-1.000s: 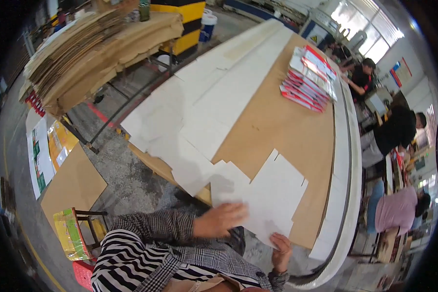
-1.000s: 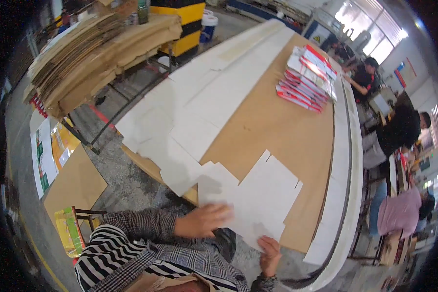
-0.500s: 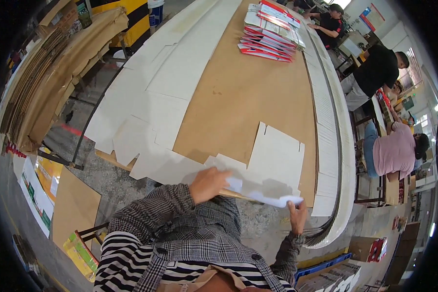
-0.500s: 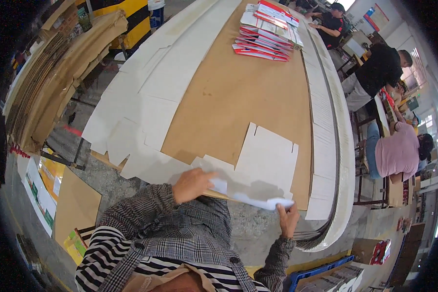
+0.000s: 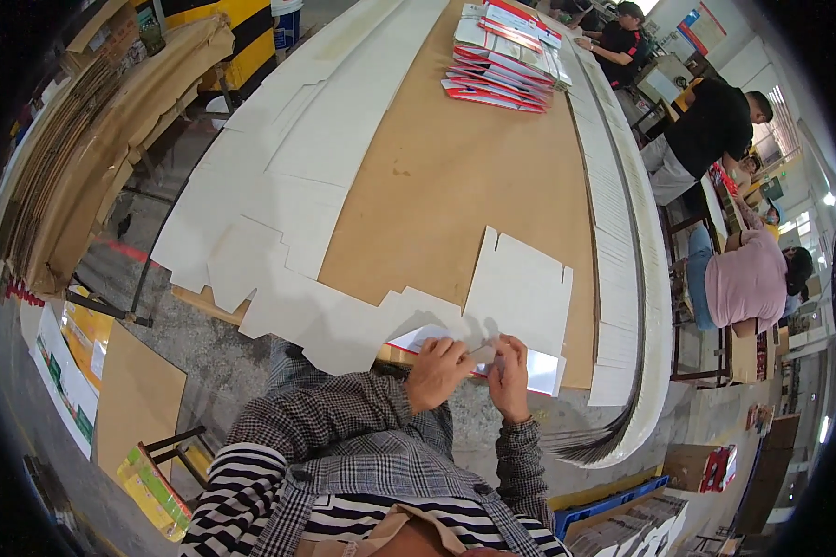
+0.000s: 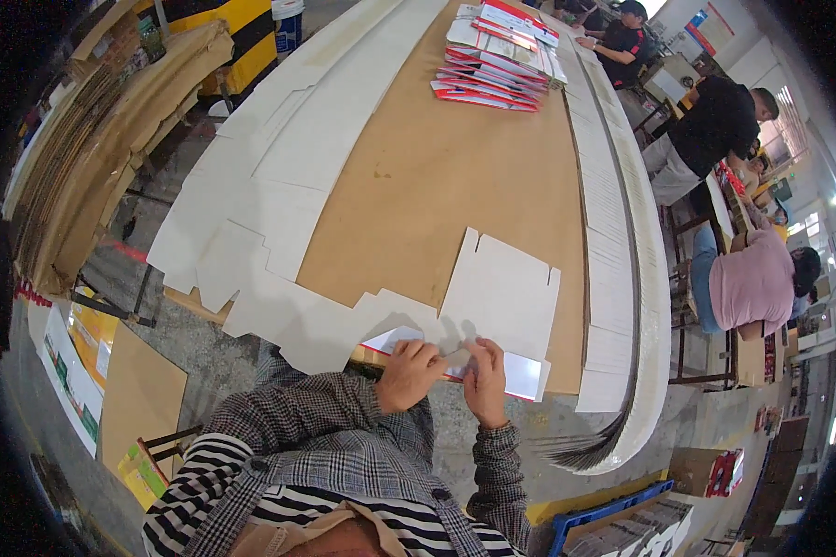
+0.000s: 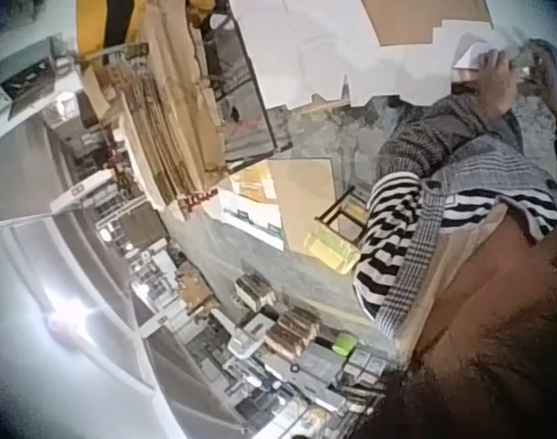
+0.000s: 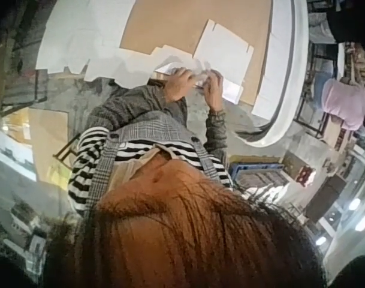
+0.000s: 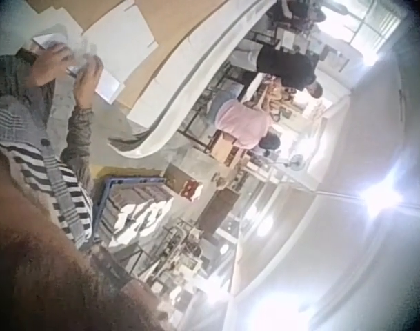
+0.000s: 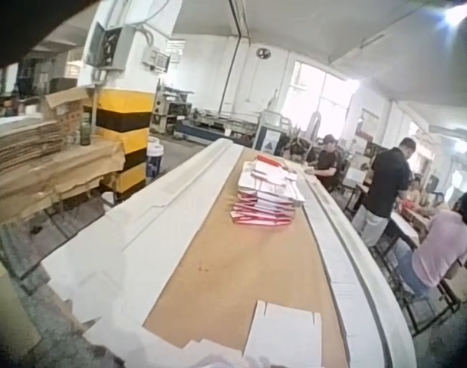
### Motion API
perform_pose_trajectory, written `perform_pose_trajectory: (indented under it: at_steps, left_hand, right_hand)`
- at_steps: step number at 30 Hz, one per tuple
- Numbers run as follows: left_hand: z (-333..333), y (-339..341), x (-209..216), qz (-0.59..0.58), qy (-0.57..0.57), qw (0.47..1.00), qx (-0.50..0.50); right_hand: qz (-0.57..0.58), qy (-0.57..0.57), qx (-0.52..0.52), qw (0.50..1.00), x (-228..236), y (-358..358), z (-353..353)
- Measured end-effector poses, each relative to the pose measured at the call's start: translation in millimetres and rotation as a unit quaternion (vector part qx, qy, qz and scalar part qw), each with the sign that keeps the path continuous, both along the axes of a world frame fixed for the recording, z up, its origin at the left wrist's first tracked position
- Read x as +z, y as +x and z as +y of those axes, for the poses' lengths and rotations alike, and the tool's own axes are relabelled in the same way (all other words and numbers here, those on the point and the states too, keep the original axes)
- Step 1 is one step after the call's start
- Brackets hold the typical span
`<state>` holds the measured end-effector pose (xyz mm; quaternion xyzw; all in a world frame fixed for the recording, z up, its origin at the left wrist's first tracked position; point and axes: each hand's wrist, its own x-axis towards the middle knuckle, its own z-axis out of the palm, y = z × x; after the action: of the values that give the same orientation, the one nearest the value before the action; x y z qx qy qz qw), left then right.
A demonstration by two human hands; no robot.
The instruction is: Folding and stacking cardboard folders on a workbench.
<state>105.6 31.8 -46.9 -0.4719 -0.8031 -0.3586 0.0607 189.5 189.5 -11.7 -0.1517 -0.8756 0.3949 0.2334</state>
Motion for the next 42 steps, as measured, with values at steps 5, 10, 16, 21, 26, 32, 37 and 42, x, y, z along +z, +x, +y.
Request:
perform_pose_trajectory:
  at_steps: [5, 10, 16, 21, 26, 32, 37, 42]
  left_hand:
    - [-38, 10, 6, 0.069, -0.056, 0.996, 0.003]
    - [-32, 12, 1, 0.09, -0.122, 0.988, 0.004]
    - [-30, 33, 3, 0.043, -0.118, 0.989, -0.072]
    - [-33, 0, 28, -0.14, -0.059, 0.98, -0.127]
    - [-38, 18, 17, 0.04, -0.028, 0.991, -0.121]
    - [-112, -11, 48, -0.176, -0.063, 0.959, -0.212]
    - [-170, -51, 30, 0.053, -0.173, 0.981, 0.075]
    - [-183, -70, 41, -0.022, -0.194, 0.981, 0.015]
  right_hand:
    - [0.006, 0.273, 0.109, 0.956, 7, 5, 2]
    - [0.022, -0.055, -0.045, 0.997, -24, 47, -83]
    - [0.104, -0.586, -0.191, 0.78, -38, 35, -83]
    - [0.158, -0.003, -0.213, 0.964, -7, 18, -56]
    - [-0.036, 0.149, 0.075, 0.985, -6, 2, -17]
    - [-0.097, 0.081, 0.131, 0.983, -7, 26, 37]
    - [-0.204, 0.067, 0.124, 0.969, 9, 56, 100]
    - [-0.148, 0.093, 0.231, 0.957, 24, 40, 52]
